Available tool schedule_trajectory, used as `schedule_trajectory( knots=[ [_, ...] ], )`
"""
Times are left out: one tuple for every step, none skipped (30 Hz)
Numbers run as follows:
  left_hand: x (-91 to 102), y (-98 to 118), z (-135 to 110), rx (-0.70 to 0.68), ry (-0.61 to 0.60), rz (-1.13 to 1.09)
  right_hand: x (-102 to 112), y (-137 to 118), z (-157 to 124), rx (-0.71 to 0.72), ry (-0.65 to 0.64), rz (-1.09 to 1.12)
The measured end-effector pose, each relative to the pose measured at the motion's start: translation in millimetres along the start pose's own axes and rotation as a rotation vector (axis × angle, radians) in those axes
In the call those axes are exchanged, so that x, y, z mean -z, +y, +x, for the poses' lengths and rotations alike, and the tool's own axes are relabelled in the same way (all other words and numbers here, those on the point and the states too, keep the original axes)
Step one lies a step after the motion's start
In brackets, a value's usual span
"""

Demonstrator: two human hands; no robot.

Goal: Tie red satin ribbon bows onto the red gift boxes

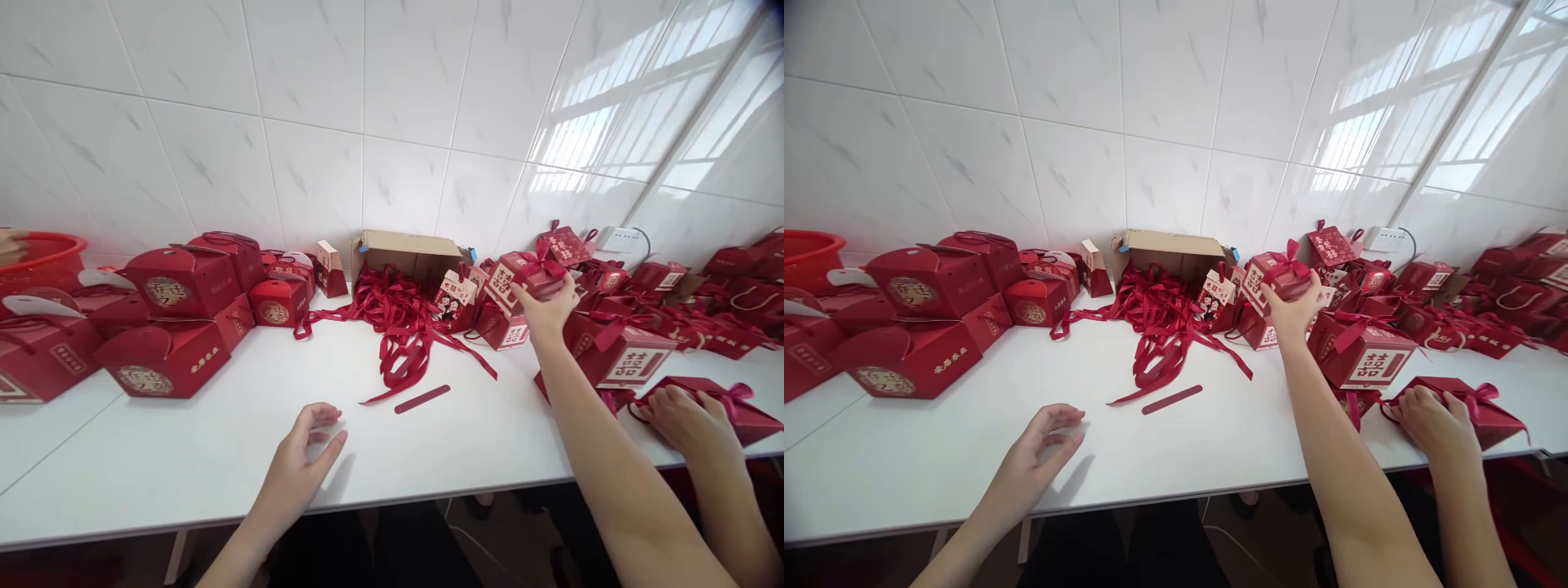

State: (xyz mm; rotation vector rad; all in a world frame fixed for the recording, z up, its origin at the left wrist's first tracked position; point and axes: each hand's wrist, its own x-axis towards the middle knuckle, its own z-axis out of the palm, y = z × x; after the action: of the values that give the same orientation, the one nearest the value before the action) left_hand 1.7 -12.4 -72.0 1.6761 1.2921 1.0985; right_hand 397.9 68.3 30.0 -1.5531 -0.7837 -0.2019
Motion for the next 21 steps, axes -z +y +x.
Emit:
schedule_trajectory(
  knots=[
    [0.1, 0.7, -1.1, -0.006, -0.011, 0.021, -6.7, 3.2, 10.1, -0.062, -0.010, -0.048],
    [0.4, 1.5, -2.3, -0.010, -0.016, 0.035, -12.3, 6.6, 15.2, -0.110, -0.021, -0.065],
    [0.9, 2.2, -3.5, -0.012, -0.013, 0.041, -16.8, 10.3, 15.2, -0.140, -0.037, -0.079],
    [1.3, 2.9, -4.6, -0.013, -0.005, 0.040, -20.2, 14.2, 10.0, -0.147, -0.047, -0.087],
    [1.6, 3.4, -5.7, -0.014, 0.000, 0.037, -22.7, 18.3, -0.1, -0.138, -0.050, -0.090],
    [1.5, 3.9, -6.8, -0.017, -0.001, 0.034, -24.5, 22.5, -14.2, -0.117, -0.052, -0.094],
    [1.1, 4.2, -7.9, -0.020, -0.007, 0.033, -25.8, 26.8, -31.4, -0.071, -0.061, -0.098],
    [0.4, 4.2, -9.0, -0.025, -0.013, 0.033, -26.7, 31.1, -50.2, -0.021, -0.083, -0.096],
    [-0.3, 4.0, -10.0, -0.031, -0.016, 0.030, -27.3, 35.1, -69.2, 0.057, -0.125, -0.092],
    [-0.8, 3.2, -10.7, -0.039, -0.015, 0.020, -27.6, 38.7, -87.3, 0.213, -0.190, -0.097],
    [-0.6, 1.7, -11.0, -0.046, 0.003, 0.000, -27.5, 41.5, -103.1, 0.346, -0.278, -0.099],
    [0.9, -0.7, -10.7, -0.052, 0.040, -0.023, -27.1, 43.3, -116.2, 0.467, -0.395, -0.099],
    [4.2, -4.1, -9.6, -0.055, 0.092, -0.044, -26.4, 43.8, -126.0, 0.585, -0.514, -0.096],
    [9.9, -8.4, -7.5, -0.050, 0.155, -0.062, -25.4, 43.2, -132.9, 0.685, -0.627, -0.083],
    [18.2, -13.3, -4.4, -0.046, 0.241, -0.064, -23.9, 41.6, -137.2, 0.771, -0.726, -0.061],
    [29.2, -18.7, -0.4, -0.047, 0.341, -0.038, -22.1, 39.1, -139.6, 0.843, -0.807, -0.031],
    [42.6, -23.9, 4.4, -0.044, 0.444, 0.002, -19.9, 36.2, -140.9, 0.899, -0.875, 0.004],
    [57.9, -28.6, 9.6, -0.073, 0.600, 0.108, -17.5, 33.1, -141.5, 0.935, -0.938, 0.040],
    [74.4, -32.4, 15.2, -0.095, 0.720, 0.248, -14.8, 30.1, -142.0, 0.957, -0.997, 0.072],
    [91.2, -35.3, 21.1, -0.084, 0.804, 0.404, -12.2, 27.3, -142.6, 0.965, -1.055, 0.094],
    [107.6, -37.3, 27.1, -0.055, 0.853, 0.548, -9.6, 25.1, -143.3, 0.963, -1.111, 0.106]
  ],
)
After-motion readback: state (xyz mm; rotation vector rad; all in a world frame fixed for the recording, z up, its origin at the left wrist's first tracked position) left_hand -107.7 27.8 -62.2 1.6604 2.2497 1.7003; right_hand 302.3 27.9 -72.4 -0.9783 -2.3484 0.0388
